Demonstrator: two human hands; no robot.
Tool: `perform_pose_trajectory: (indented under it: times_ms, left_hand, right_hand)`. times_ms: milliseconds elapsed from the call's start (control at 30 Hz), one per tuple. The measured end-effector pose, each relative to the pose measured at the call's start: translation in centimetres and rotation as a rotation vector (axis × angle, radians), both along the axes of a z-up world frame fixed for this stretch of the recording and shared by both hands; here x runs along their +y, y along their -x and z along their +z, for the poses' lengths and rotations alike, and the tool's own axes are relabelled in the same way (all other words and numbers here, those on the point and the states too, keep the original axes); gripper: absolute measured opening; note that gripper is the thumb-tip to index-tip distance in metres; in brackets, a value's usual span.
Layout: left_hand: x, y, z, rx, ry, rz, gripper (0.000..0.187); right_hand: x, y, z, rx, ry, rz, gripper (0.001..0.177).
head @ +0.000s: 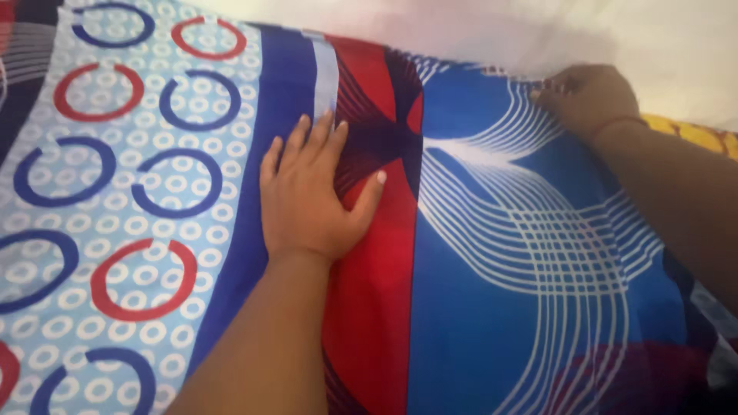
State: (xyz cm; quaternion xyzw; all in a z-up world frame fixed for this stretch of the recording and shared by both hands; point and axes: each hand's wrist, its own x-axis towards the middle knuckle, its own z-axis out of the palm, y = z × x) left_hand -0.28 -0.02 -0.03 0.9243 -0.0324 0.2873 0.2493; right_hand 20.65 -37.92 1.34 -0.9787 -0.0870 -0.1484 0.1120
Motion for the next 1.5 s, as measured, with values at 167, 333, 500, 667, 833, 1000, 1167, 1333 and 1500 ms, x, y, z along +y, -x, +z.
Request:
perform_pose_trajectory:
  times_ms: [167,333,500,667,833,1000,1167,1333,1500]
  left_hand:
    - [0.1,0.0,0.0,0.004,0.024,-0.005,0.066]
    - [0.1,-0.6,-0.2,-0.015,0.022,-0.001,0.066]
    - [0.2,-0.2,-0.4,-0.030,0.025,0.008,0.065]
    - [-0.1,0.0,-0.3,-0.030,0.017,0.008,0.063]
    - [0.0,-0.3,-0.2,-0.011,0.024,0.017,0.062]
    - [-0.1,-0.2,-0.1,-0.007,0.019,0.022,0.061]
    - [-0.1,-0.2,-0.3,-0.013,0.017,0.019,0.061]
    - [0.0,-0.2,-0.3,-0.005,0.005,0.014,0.061]
    - [-0.1,-0.2,0.0,0.010,0.021,0.016,0.061]
  right_hand:
    - [1.6,1.3,1.2,-0.006,-0.046,-0.100,0.043]
    - [2.5,3.0,2.9,-0.199,0.013,-0.077,0.031]
    - [3.9,4.7,3.4,-0.436,0.297,0.027,0.018]
    - [4.1,4.4,2.9,-0.278,0.397,0.042,0.013]
    - [4.8,3.7,2.3,-0.172,0.268,0.075,0.020]
    - [5.3,4.9,2.6,-0.118,0.315,0.143,0.024]
    - [5.8,5.6,2.7,-0.020,0.298,0.137,0.035]
    - [6.5,4.9,4.5,0.136,0.383,0.130,0.041]
    - [7.3,4.5,5.9,0.145,0.599,0.142,0.033]
